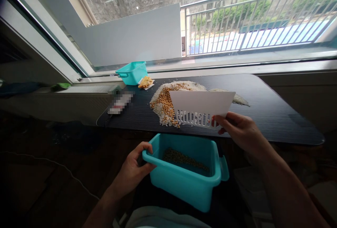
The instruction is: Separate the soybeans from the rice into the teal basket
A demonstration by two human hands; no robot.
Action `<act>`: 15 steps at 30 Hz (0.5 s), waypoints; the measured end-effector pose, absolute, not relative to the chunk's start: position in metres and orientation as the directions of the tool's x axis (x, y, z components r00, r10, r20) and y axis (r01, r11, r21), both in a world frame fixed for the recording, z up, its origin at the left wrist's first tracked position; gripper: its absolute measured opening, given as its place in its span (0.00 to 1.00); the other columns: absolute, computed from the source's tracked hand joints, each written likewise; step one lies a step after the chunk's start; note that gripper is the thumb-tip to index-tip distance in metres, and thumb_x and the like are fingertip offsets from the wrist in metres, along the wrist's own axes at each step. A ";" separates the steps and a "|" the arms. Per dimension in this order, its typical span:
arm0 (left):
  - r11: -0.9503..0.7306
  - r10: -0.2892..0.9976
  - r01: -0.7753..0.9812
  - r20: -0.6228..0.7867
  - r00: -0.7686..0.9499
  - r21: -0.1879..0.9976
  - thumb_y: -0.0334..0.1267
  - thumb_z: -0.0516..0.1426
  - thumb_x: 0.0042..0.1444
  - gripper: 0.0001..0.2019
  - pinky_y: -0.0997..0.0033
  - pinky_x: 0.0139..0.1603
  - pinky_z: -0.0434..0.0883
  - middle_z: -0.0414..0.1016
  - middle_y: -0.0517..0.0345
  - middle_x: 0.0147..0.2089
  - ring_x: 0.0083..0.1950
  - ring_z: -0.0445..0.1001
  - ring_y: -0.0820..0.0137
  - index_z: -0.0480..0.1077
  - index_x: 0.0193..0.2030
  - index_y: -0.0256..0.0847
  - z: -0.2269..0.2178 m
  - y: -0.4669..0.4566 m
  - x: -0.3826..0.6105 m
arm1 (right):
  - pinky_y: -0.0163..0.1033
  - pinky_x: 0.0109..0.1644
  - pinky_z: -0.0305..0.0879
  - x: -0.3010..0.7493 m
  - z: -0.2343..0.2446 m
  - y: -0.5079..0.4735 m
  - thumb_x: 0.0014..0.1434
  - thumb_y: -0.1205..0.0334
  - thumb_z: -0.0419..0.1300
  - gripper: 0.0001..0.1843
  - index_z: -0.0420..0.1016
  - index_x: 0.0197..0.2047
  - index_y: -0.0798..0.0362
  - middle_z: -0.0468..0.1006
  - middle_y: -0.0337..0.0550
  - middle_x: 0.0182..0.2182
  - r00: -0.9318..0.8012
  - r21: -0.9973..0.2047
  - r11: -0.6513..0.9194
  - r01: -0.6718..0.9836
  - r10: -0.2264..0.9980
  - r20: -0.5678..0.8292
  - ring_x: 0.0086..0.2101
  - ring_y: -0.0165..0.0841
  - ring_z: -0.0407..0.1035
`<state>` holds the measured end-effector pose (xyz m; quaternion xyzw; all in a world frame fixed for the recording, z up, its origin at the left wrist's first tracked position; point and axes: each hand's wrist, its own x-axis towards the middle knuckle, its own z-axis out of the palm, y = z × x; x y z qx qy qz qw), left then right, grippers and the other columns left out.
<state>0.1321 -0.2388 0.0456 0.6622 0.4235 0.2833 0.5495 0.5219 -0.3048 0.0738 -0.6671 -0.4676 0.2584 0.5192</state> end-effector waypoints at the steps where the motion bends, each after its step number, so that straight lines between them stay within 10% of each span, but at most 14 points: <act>1: -0.037 0.872 0.251 -0.091 0.480 0.967 0.50 0.78 0.58 0.18 0.63 0.52 0.78 0.74 0.63 0.41 0.46 0.76 0.59 0.75 0.41 0.49 0.046 -0.239 0.132 | 0.52 0.37 0.92 0.520 0.075 -0.304 0.42 0.00 0.80 0.49 0.96 0.33 0.41 0.91 0.46 0.32 0.426 -0.937 -0.020 0.350 0.894 0.140 0.29 0.41 0.81; 10: -0.059 0.888 0.231 -0.055 0.457 0.971 0.51 0.80 0.59 0.20 0.64 0.52 0.78 0.75 0.63 0.42 0.46 0.76 0.60 0.76 0.42 0.48 0.034 -0.240 0.130 | 0.48 0.34 0.88 0.511 0.083 -0.318 0.29 0.01 0.83 0.53 0.92 0.30 0.45 0.88 0.47 0.30 0.527 -0.952 -0.128 0.280 0.849 0.041 0.30 0.41 0.79; 15: -0.068 0.883 0.228 -0.048 0.468 0.971 0.50 0.80 0.61 0.19 0.64 0.54 0.78 0.76 0.63 0.43 0.46 0.76 0.60 0.77 0.43 0.48 0.028 -0.240 0.129 | 0.42 0.24 0.74 0.502 0.081 -0.330 0.38 0.01 0.81 0.51 0.93 0.32 0.46 0.92 0.53 0.33 0.554 -0.937 -0.153 0.313 0.831 0.050 0.30 0.45 0.82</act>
